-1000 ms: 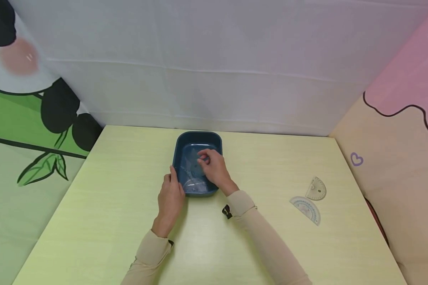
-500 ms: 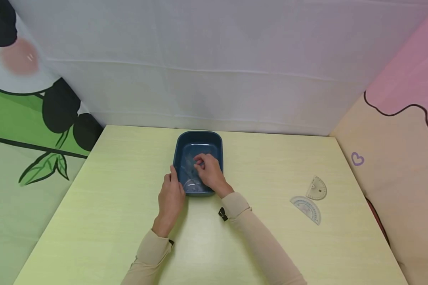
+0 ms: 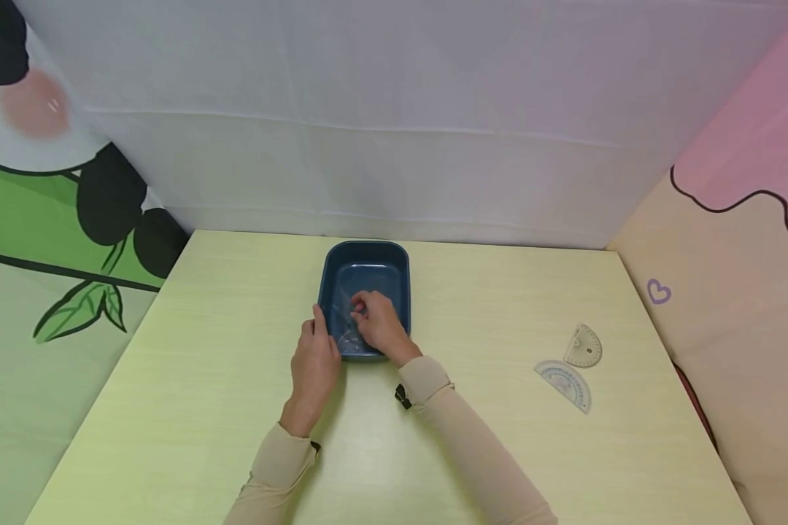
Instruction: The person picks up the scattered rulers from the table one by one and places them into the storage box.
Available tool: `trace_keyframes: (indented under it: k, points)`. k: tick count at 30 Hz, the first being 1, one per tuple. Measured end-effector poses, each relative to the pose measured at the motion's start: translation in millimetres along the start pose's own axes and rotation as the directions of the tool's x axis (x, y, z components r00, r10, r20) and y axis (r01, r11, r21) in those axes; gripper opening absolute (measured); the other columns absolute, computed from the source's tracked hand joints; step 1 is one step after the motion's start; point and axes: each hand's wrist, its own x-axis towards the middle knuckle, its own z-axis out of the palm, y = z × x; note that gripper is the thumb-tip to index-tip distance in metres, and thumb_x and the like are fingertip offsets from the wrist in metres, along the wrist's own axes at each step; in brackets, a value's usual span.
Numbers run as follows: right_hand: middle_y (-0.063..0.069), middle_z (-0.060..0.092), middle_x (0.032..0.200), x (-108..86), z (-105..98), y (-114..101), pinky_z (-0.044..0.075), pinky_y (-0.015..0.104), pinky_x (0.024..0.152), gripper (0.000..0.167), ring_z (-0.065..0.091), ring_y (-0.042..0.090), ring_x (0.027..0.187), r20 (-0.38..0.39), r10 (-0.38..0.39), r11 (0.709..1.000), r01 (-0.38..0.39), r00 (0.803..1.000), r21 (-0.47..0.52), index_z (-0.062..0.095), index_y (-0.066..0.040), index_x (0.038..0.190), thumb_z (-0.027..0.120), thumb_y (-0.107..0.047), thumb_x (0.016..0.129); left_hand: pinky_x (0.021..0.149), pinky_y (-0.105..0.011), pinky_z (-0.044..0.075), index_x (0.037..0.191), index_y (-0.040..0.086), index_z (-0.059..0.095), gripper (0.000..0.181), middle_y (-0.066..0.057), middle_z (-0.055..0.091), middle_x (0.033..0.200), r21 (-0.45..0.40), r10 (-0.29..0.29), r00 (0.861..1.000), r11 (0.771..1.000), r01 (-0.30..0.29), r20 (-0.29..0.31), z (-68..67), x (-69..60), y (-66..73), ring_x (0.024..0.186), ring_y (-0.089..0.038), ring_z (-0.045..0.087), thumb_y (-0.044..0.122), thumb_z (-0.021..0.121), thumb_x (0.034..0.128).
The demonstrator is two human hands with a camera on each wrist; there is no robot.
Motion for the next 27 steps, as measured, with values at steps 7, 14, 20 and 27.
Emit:
trace_keyframes:
  k: [7, 14, 20, 27]
  points:
    - [0.011, 0.068, 0.101, 0.7, 3.4, -1.6, 0.054, 0.037, 0.082, 0.020, 0.063, 0.023, 0.086, 0.022, -0.003, 1.000, 0.004, 1.000, -0.025, 0.070, 0.001, 0.117, 0.068, -0.004, 0.098, 0.056, -0.049, 0.055, 0.145, -0.014, 0.046, 0.053, -0.029, 0.059, 0.113, -0.003, 0.003, 1.000, 1.000, -0.003, 0.003, 0.1, 0.4, -0.2, 0.080, -0.039, 0.066, -0.003, 0.062, 0.0959]
    - [0.010, 0.068, 0.099, 0.7, 4.7, -3.1, 0.054, 0.035, 0.079, 0.018, 0.062, 0.021, 0.085, 0.043, 0.020, 0.999, -0.018, 0.999, -0.035, 0.071, 0.001, 0.115, 0.069, -0.004, 0.098, 0.053, -0.048, 0.054, 0.145, -0.014, 0.046, 0.053, -0.029, 0.059, 0.112, 0.006, 0.007, 1.000, 1.000, -0.007, -0.001, 0.5, 0.0, -0.5, 0.078, -0.039, 0.066, -0.003, 0.063, 0.0960]
    - [0.011, 0.069, 0.099, 0.1, 5.6, -2.6, 0.055, 0.036, 0.080, 0.018, 0.063, 0.023, 0.088, 0.056, 0.018, 0.999, -0.015, 0.998, -0.042, 0.071, 0.002, 0.114, 0.068, -0.003, 0.098, 0.052, -0.046, 0.053, 0.145, -0.014, 0.046, 0.053, -0.029, 0.060, 0.112, 0.010, 0.010, 1.000, 1.000, -0.010, 0.002, -0.1, -0.1, 0.2, 0.077, -0.038, 0.065, -0.002, 0.063, 0.0967]
    - [0.015, 0.071, 0.106, -2.3, 4.5, -2.0, 0.055, 0.041, 0.089, 0.022, 0.066, 0.029, 0.099, 0.067, 0.015, 0.998, -0.011, 0.998, -0.057, 0.070, 0.004, 0.117, 0.070, -0.004, 0.097, 0.052, -0.046, 0.053, 0.145, -0.014, 0.046, 0.053, -0.029, 0.060, 0.110, 0.006, 0.009, 1.000, 1.000, -0.009, -0.005, 0.2, 0.1, 0.7, 0.075, -0.038, 0.065, -0.002, 0.064, 0.0962]
